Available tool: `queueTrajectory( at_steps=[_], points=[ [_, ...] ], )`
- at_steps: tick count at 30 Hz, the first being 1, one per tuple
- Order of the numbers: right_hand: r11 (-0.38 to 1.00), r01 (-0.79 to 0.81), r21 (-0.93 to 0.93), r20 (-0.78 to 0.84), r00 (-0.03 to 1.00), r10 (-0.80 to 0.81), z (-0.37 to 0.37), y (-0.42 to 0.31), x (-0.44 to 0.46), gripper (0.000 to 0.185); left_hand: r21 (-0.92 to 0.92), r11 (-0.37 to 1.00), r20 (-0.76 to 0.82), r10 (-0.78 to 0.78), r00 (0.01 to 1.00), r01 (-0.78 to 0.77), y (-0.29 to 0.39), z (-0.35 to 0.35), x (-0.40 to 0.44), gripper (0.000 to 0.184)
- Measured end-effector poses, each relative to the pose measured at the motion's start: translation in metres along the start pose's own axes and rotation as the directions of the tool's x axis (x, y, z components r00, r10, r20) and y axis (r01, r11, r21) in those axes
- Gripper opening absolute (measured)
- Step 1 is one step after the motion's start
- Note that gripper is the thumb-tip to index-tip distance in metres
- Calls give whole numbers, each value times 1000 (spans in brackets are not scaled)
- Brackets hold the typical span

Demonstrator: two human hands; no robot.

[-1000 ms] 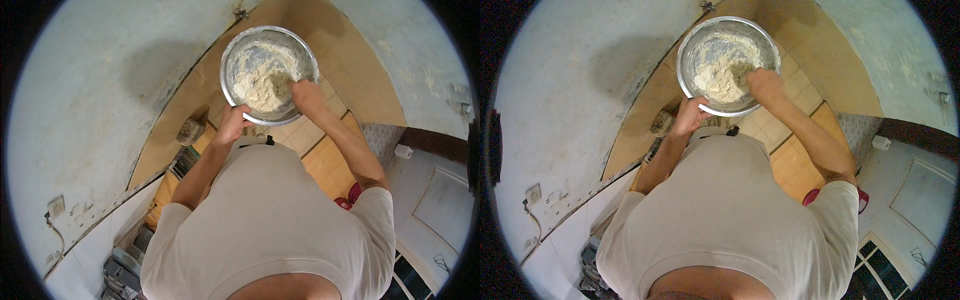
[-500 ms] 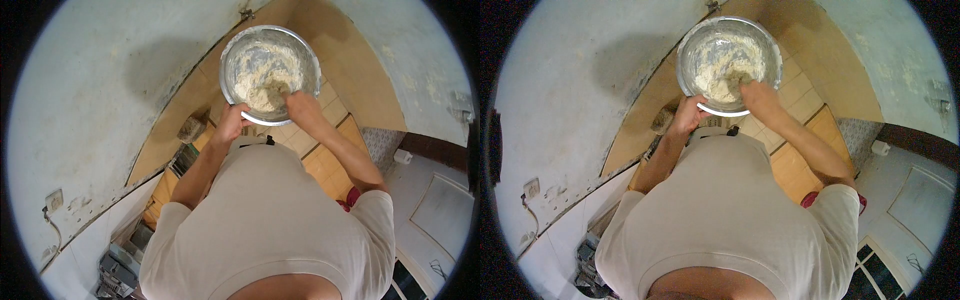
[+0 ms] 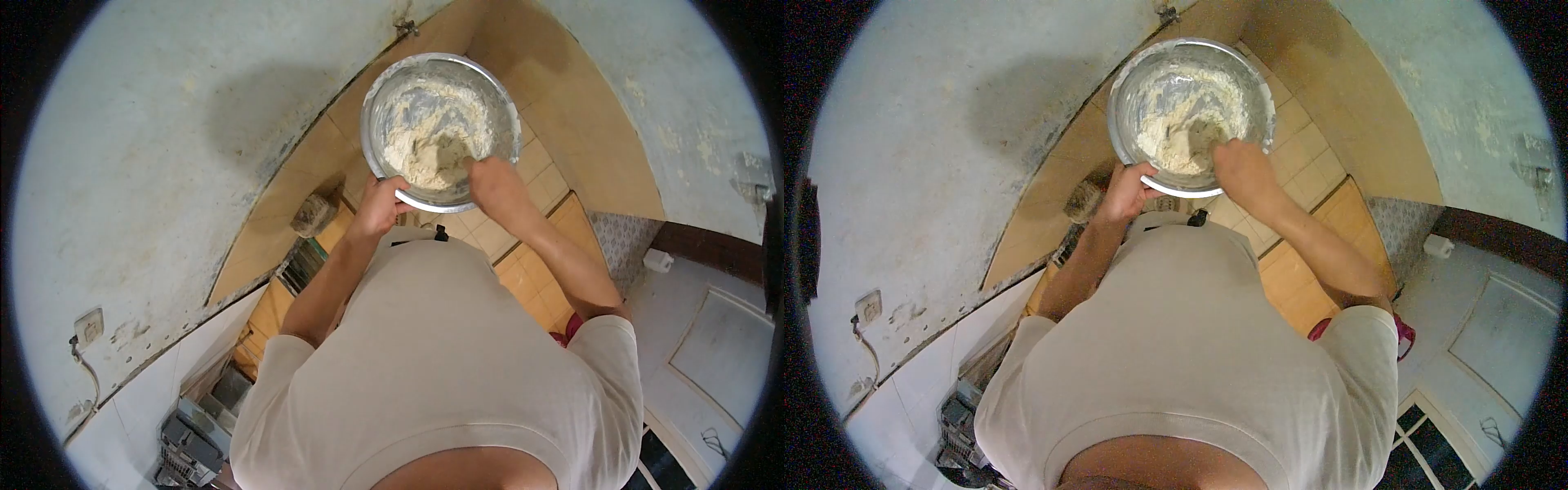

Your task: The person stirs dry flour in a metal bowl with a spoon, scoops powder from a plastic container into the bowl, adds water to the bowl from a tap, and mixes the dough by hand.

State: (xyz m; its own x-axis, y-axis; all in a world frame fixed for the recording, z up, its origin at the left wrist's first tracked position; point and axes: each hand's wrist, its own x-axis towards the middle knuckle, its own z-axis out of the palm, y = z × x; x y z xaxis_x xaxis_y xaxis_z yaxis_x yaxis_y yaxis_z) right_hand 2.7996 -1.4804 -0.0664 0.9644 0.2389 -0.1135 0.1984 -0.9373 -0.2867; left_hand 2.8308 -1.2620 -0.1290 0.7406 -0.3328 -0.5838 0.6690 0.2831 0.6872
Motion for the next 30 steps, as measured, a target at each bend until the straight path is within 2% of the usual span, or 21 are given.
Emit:
queueTrajectory(
  at_steps=[3,6,9,12,15,18,20,25,28,30],
  points=[
    [996,42,79,68,997,-47,9,-10,-6,11,-39,999,-20,-19,1000,18,-1,2,0,48],
    [1000,-18,-8,94,995,19,22,-10,-1,12,-21,1000,-2,-8,1000,8,0,0,1,48],
    [991,-72,-109,53,996,78,6,1,14,14,-4,999,-9,-40,999,40,1,-1,1,48],
    [994,-89,-63,-61,994,86,-21,2,25,15,-19,999,26,-45,999,46,4,-5,-1,47],
    [993,-26,-118,-237,971,-3,-16,15,43,18,19,997,53,-69,996,68,11,-10,-6,48],
    [992,53,-112,-151,986,-70,-11,16,75,18,43,994,104,-108,989,104,15,-19,-5,49],
    [976,180,-125,-26,983,-184,-3,8,86,18,55,993,103,-112,988,107,24,-19,-8,50],
    [890,413,-193,242,899,-365,-14,6,47,17,83,987,66,-141,988,135,18,-13,-7,52],
    [867,433,-244,268,890,-369,-24,20,38,16,82,989,39,-123,992,119,16,-14,-9,53],
    [902,349,-255,221,929,-297,-36,23,45,21,78,989,55,-131,990,127,16,-17,-7,53]
  ],
)
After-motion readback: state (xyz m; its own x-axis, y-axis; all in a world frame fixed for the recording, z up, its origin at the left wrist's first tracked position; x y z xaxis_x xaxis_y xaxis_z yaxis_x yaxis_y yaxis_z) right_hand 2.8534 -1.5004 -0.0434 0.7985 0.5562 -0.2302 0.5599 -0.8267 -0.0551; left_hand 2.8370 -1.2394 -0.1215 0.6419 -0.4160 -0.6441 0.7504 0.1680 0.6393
